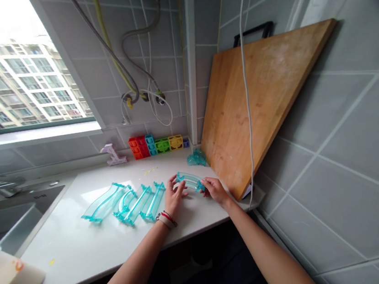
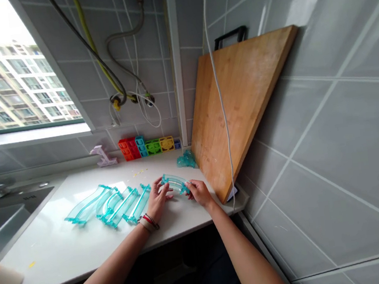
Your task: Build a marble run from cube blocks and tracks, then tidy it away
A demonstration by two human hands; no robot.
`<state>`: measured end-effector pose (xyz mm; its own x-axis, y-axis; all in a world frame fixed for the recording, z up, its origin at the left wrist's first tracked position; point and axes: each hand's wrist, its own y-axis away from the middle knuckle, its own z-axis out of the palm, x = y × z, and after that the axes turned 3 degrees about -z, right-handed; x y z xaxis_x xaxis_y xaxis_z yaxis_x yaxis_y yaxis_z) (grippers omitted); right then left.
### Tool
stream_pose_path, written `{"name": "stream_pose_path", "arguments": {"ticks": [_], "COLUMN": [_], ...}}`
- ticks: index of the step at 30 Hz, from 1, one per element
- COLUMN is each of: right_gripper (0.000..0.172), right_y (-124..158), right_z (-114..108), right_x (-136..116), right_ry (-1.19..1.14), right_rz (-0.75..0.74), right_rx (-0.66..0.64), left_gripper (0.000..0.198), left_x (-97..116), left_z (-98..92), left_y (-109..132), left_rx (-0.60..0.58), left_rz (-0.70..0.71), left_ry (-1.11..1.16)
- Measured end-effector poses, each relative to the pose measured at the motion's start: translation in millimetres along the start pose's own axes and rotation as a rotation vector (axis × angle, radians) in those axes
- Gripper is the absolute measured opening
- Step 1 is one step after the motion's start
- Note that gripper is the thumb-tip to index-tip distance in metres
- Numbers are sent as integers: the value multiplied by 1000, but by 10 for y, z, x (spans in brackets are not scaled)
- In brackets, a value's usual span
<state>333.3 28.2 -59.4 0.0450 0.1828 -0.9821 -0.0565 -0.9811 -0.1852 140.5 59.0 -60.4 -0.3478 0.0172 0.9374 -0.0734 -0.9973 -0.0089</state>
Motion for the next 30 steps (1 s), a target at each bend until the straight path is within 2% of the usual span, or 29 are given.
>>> {"name": "stream_pose_path", "arguments": {"ticks": [8, 11, 18, 21, 24, 27, 29, 30], "right_gripper": [50, 54, 65, 58, 53, 49, 46, 44], "right_y": [25, 40, 25, 12, 13, 18, 18, 18], "right_z": [9, 11, -11, -1, 14, 17, 24, 35], "right_x": [-45, -57, 30, 58, 46, 13, -10, -22], "right_ry": [33, 46, 191, 298, 371, 419, 458, 487], "right_rz": [-7, -19, -85, -128, -169, -193, -212, -230], "right_rx": [51, 31, 13, 13, 51, 106, 123, 119], "left_gripper": [56, 57, 56, 54, 56, 44, 31, 28], "left_x": [-24, -49, -80, -62, 12, 173, 315, 386], "left_z": [-11, -11, -13, -2, 8, 41, 85, 108], "left_y": [-14, -23, -10, 37, 131, 300, 449, 525], "left_rx": [57, 64, -23, -22, 49, 108, 42, -46], "left_rz": [34, 43, 92, 177, 271, 423, 629, 721], "left_ry": [-18, -36, -167, -263, -341, -455, -630, -697]}}
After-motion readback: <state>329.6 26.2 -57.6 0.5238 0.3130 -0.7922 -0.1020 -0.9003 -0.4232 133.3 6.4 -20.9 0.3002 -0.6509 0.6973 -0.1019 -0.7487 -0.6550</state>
